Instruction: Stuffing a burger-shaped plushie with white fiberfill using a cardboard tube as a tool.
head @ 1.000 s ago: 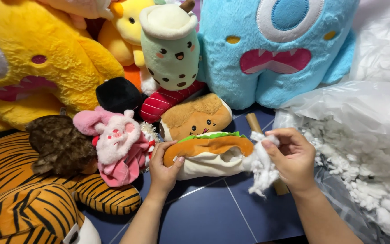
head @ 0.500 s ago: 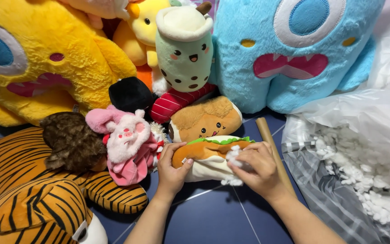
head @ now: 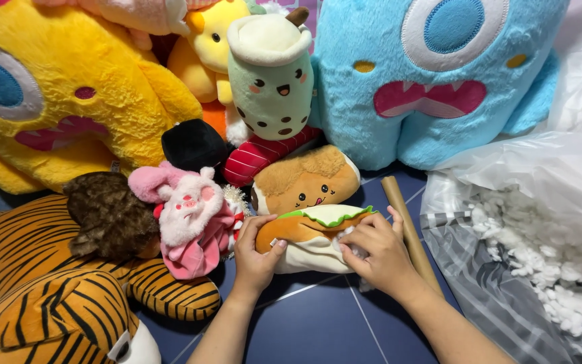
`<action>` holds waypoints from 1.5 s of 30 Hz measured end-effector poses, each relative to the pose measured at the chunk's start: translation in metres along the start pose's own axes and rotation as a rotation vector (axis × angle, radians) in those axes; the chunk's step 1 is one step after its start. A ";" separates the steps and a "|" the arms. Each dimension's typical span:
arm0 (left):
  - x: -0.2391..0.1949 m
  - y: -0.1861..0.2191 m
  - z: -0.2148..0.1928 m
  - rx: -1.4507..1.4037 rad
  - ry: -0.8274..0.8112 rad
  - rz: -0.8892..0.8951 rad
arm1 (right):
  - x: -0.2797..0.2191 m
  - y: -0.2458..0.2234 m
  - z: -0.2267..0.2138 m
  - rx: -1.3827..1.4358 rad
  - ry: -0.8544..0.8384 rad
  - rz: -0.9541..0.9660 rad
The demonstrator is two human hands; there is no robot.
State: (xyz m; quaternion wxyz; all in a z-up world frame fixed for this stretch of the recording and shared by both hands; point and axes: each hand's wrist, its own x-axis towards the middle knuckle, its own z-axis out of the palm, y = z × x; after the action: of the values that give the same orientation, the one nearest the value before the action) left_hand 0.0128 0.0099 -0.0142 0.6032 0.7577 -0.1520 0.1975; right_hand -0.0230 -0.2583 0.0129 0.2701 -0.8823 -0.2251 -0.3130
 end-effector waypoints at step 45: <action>-0.001 0.017 0.010 0.166 0.153 0.081 | 0.014 0.007 -0.050 -0.202 -1.145 0.485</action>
State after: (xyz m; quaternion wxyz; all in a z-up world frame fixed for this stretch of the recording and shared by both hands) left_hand 0.0049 -0.0032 -0.0023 0.5396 0.7810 -0.1190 0.2911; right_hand -0.0310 -0.2910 0.0532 0.0854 -0.9570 -0.0969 0.2596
